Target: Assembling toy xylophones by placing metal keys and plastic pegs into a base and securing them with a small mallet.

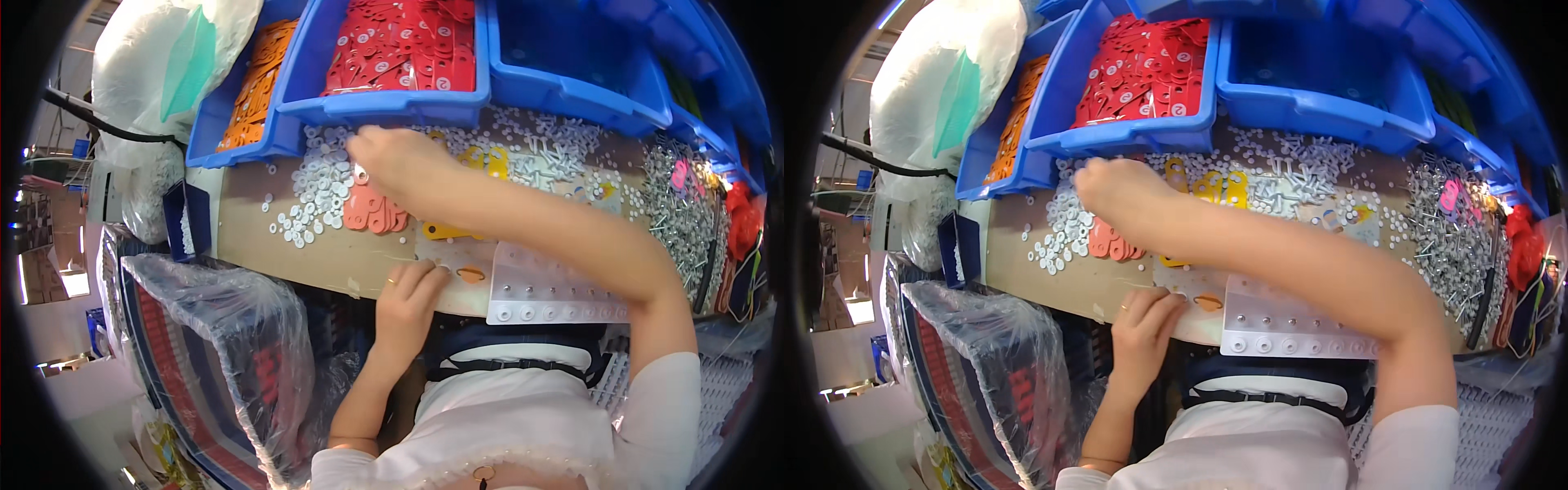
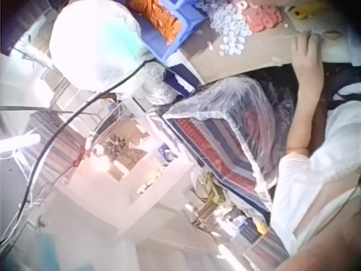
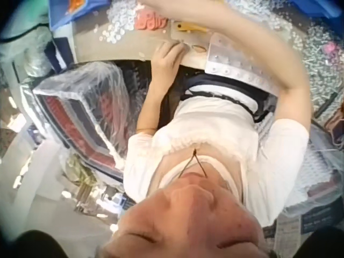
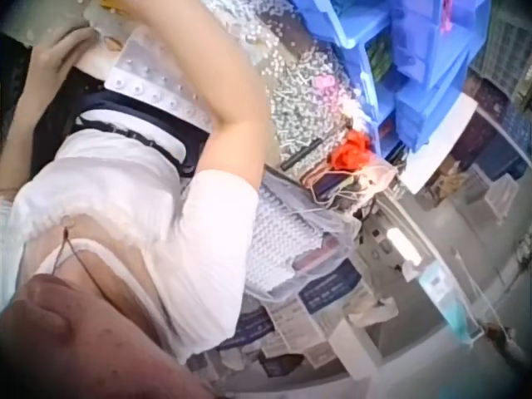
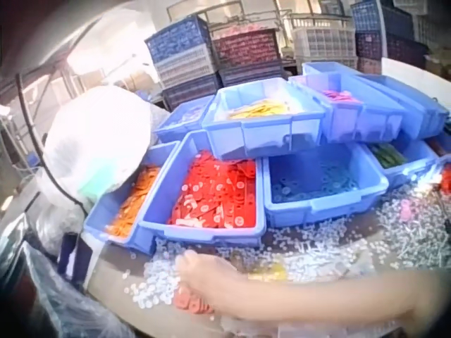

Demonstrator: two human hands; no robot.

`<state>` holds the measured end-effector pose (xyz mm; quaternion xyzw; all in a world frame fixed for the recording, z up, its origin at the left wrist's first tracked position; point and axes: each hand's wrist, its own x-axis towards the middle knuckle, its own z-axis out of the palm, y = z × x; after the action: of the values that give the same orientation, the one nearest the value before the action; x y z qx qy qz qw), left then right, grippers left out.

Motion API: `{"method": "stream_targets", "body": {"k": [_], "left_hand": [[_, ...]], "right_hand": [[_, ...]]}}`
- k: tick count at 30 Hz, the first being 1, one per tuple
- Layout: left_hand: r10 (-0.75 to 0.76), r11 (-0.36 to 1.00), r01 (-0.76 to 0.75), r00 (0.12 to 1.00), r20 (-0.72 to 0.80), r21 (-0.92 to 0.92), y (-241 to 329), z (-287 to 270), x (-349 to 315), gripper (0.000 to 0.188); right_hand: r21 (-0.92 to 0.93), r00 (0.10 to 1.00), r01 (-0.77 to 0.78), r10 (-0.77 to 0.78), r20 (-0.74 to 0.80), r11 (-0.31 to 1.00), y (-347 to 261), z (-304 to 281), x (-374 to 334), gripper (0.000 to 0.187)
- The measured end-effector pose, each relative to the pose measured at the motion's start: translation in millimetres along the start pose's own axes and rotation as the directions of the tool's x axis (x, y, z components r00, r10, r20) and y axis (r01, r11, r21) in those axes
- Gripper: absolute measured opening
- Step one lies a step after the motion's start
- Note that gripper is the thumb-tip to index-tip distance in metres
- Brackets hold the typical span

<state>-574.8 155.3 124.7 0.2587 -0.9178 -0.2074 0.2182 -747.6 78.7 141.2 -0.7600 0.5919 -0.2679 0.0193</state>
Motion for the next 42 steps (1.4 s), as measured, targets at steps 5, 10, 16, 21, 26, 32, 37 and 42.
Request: {"method": "stream_targets", "body": {"k": [5, 10, 16, 21, 26, 32, 37, 42], "left_hand": [[-0.336, 0.904, 0.332, 0.941, 0.031, -0.269, -8.4, 1.1, 8.7, 0.011], [-0.146, 0.959, 0.124, 0.987, -0.07, -0.256, -2.0, 7.4, 20.9, 0.02], [0.288, 0.846, -0.207, 0.953, 0.096, -0.491, 74.7, 20.7, 38.4, 0.029], [0.416, 0.838, -0.306, 0.894, 0.167, -0.451, 99.8, 41.6, 47.2, 0.03], [0.558, 0.805, -0.454, 0.798, 0.228, -0.381, 102.2, 49.0, 42.4, 0.032], [0.721, 0.693, -0.698, 0.669, 0.184, -0.18, 87.8, 49.4, 32.0, 0.036], [0.674, 0.738, -0.663, 0.719, 0.168, -0.125, 84.7, 48.6, 31.6, 0.035], [0.65, 0.755, -0.63, 0.755, 0.085, -0.181, 82.3, 55.1, 28.4, 0.028]], "right_hand": [[0.386, 0.901, -0.358, 0.423, -0.098, 0.85, 9.5, -95.8, -115.8, 0.017], [0.307, 0.602, -0.735, 0.79, -0.113, 0.604, -4.8, -139.3, -228.3, 0.011], [0.206, 0.594, -0.78, 0.803, -0.055, 0.591, -48.8, -147.2, -268.5, 0.01], [0.293, 0.631, -0.754, 0.772, 0.075, 0.587, -62.4, -148.3, -271.7, 0.013], [0.176, 0.667, -0.739, 0.743, 0.05, 0.651, -65.3, -133.0, -274.2, 0.016], [0.187, 0.726, -0.667, 0.686, -0.051, 0.721, -63.5, -129.1, -281.8, 0.019], [0.119, 0.779, -0.608, 0.619, -0.101, 0.785, -65.6, -120.9, -291.3, 0.026], [0.082, 0.866, -0.474, 0.481, -0.14, 0.877, -53.9, -121.3, -300.2, 0.032]]}}
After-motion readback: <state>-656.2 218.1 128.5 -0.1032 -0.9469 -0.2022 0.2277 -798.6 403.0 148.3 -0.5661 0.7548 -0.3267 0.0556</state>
